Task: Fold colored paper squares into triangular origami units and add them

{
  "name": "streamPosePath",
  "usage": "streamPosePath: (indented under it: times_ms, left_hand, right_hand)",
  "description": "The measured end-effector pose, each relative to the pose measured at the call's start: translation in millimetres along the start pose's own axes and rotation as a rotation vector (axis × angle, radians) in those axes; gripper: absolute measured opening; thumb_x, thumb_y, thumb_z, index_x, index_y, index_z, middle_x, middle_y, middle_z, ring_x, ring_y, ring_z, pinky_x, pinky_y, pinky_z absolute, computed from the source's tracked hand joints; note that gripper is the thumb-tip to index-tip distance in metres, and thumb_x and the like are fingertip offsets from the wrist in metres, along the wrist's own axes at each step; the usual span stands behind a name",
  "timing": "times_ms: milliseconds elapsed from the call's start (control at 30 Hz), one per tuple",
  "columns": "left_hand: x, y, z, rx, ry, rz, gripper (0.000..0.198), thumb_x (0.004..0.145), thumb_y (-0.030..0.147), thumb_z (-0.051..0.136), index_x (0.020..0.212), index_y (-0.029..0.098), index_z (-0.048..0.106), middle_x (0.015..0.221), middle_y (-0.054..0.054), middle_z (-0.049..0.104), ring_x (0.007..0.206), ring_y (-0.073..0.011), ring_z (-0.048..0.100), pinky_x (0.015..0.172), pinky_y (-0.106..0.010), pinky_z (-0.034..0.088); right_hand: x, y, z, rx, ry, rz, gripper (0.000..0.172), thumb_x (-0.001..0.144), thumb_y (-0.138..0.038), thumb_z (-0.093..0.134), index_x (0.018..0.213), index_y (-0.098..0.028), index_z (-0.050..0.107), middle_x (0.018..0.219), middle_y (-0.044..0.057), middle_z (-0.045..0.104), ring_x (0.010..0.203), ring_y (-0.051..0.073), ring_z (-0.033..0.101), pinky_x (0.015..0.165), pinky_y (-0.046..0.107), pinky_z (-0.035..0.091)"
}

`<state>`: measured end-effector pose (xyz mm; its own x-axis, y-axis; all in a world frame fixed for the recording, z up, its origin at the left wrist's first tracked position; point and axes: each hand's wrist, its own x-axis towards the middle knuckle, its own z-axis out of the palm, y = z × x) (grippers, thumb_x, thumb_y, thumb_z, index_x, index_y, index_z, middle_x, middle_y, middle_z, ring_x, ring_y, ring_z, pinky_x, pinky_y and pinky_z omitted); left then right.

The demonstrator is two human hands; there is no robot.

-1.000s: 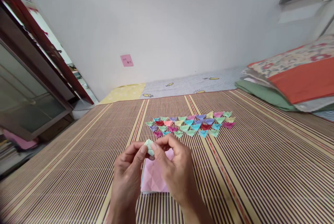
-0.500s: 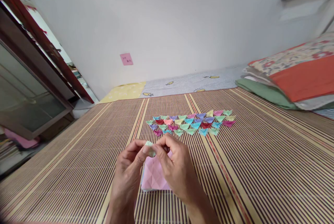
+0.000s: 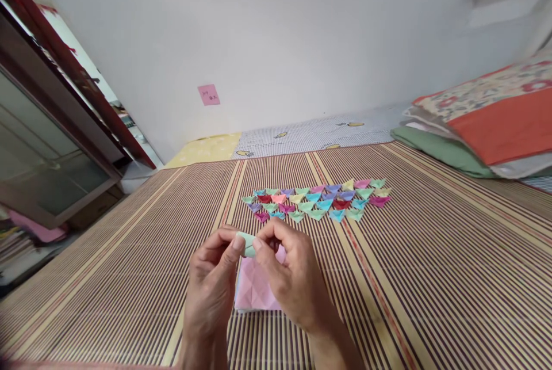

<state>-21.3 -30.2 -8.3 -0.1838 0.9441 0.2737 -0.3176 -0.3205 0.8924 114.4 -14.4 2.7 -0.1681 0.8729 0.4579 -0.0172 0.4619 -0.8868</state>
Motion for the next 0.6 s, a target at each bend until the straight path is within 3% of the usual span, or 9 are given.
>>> streamPosePath:
  times_ms: [233,433,600]
  left_hand:
    - [2.0,5.1,-3.0,0.034,-0.059,-0.127,0.020,0.081,0.030,0.085,0.081,0.016,0.072,0.073,0.000,0.066,0.067,-0.0099,0.058,0.065,-0.018,0.048]
    - [1.8,4.9,3.7,-0.146,0.043,-0.173,0.022,0.075,0.026,0.089,0.080,0.016,0.070,0.070,0.001,0.064,0.064,-0.0103,0.059,0.066,-0.021,0.050]
    - [4.2,-2.0,11.2,-0.345,0.105,-0.228,0.025,0.070,0.026,0.091,0.079,0.017,0.070,0.067,0.002,0.061,0.064,-0.0097,0.057,0.070,-0.021,0.050]
  right_hand:
    - [-0.4,0.7,-1.1,-0.088,0.039,-0.018,0.024,0.094,-0.024,0.057,0.071,-0.021,0.053,0.065,-0.005,0.048,0.060,0.012,0.044,0.055,0.027,0.035]
    - [2.0,1.2,0.4,0.011,-0.004,0.050,0.006,0.090,-0.025,0.069,0.088,-0.021,0.065,0.079,-0.002,0.065,0.072,0.014,0.057,0.066,0.026,0.045]
    - [1.9,5.2,4.5,0.058,0.046,0.064,0.009,0.088,-0.022,0.073,0.084,-0.021,0.065,0.075,-0.003,0.065,0.070,0.014,0.058,0.065,0.025,0.046]
